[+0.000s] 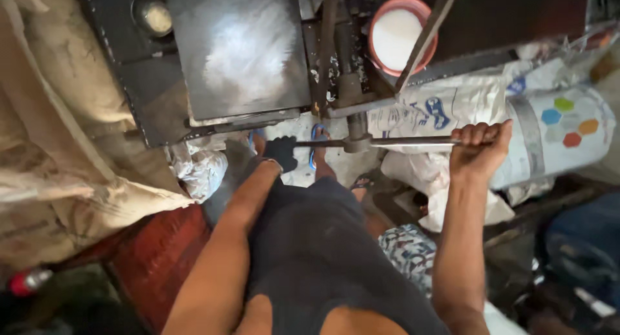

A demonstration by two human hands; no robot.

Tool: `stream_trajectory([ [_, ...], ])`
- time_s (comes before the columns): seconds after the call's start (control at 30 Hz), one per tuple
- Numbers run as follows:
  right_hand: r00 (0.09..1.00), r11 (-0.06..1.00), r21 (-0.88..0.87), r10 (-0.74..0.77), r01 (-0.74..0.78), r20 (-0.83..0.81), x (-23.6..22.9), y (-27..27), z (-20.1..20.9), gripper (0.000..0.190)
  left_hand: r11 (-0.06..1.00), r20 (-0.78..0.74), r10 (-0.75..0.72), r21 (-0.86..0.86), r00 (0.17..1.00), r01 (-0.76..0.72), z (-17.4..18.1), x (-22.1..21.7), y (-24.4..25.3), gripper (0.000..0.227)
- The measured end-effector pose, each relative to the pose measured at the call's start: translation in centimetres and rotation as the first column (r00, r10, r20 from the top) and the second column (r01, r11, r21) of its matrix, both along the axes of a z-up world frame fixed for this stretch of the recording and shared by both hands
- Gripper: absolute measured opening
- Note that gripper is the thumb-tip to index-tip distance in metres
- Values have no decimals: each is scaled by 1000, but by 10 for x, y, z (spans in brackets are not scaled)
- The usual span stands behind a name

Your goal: The person operates a manual machine by turning a crank with their right hand while using their left hand to place and adjust a metal mold on the machine's surface. The person repeatedly cycles the crank and handles the mold throughout the clip.

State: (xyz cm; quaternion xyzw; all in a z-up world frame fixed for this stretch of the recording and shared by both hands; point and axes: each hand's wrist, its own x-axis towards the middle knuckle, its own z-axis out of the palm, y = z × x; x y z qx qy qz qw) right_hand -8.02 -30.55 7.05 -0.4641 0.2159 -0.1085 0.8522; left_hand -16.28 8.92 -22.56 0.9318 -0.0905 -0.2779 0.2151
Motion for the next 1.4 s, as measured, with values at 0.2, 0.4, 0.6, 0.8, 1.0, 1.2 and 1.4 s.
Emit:
stream_trajectory([
  [0.2,332,8,-708,887,-706,-322,-88,214,19,14,973,-164,-94,-222,982,56,-30,-3,35,65],
  [0.4,77,-366,-637,827,-678,-556,-85,339,-149,45,998,-391,41,56,920,-21,-27,-21,158,54],
  [0.6,112,-589,-522,591,-617,-799,-64,348,-231,33,969,-264,90,-200,960,-146,21,-40,225,49],
  [0.8,216,-54,-558,887,-828,-408,-35,280,-135,27,813,-579,152,-388,801,-434,52,5,184,38],
  [1.0,975,658,-730,214,-184,-54,99,219,-107,33,905,503,-26,-356,864,235,83,146,85,47],
  [1.2,984,783,-604,177,-148,-11,234,191,-187,18,950,327,311,-115,892,-289,92,281,28,49],
  [1.4,927,848,-385,293,-364,-233,248,183,-230,17,958,316,286,-62,905,-282,73,308,30,53],
])
